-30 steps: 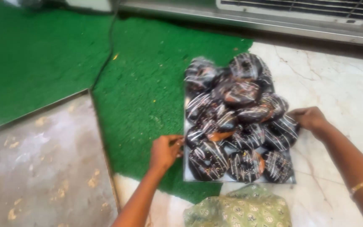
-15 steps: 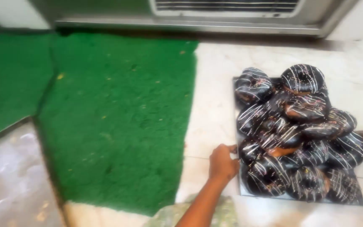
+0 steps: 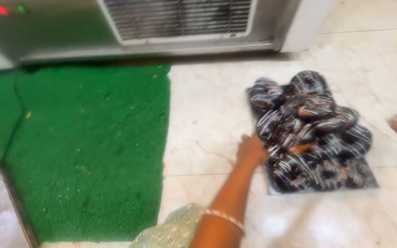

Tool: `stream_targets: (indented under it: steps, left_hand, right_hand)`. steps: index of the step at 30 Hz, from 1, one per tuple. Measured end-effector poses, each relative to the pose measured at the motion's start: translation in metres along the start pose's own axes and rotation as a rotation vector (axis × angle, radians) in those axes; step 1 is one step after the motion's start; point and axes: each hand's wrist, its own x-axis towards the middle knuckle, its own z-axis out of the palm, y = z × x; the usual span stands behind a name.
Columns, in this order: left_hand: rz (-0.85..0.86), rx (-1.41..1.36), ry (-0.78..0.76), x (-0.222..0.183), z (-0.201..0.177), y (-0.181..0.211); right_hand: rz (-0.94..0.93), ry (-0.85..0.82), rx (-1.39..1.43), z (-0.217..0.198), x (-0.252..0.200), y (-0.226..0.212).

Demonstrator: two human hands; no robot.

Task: Organize donuts from one tray to another and then move the tray to a refrigerator.

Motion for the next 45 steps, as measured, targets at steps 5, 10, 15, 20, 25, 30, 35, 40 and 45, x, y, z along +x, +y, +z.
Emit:
stream_targets:
  steps: [5, 10, 15, 20, 25, 30, 35, 40, 45]
  left_hand:
    - [0.113, 0.263, 0.005, 0.010, -0.116, 0.063]
    - [0.154, 0.430, 0.135, -0.047, -0.229, 0.137]
    - [0.351, 0.552, 0.259, -0.022, -0.268, 0.158]
    - [0.656, 0.619, 0.380, 0.034, -0.292, 0.158]
    - [1.051, 0.757, 0.558, 0.136, -0.329, 0.175]
    - [1.153, 0.714, 0.668, 0.193, -0.393, 0.266]
    - [1.466, 0.621, 0.914, 0.232, -0.436, 0.390]
    - [1.270, 0.956, 1.040, 0.249, -0.488, 0.516]
    - [1.181, 1.022, 1.057, 0.263, -0.516, 0.578]
  right_hand:
    - [0.023, -0.061, -0.163, -0.140, 0.005, -0.279]
    - [-0.341, 0.030, -0.121, -0.226, 0.027, -0.426]
    - [-0.490, 0.259, -0.056, -0.237, 0.047, -0.483]
    - [-0.514, 0.299, 0.009, -0.183, 0.084, -0.505]
    - [-0.322, 0.353, 0.177, -0.152, 0.147, -0.513]
    - [-0.282, 0.561, 0.310, -0.193, 0.245, -0.526]
    - [-0.347, 0.766, 0.242, -0.277, 0.325, -0.526]
    - [-0.359, 0.757, 0.334, -0.374, 0.395, -0.524]
    - [-0.327, 0.631, 0.129, -0.453, 0.426, -0.553]
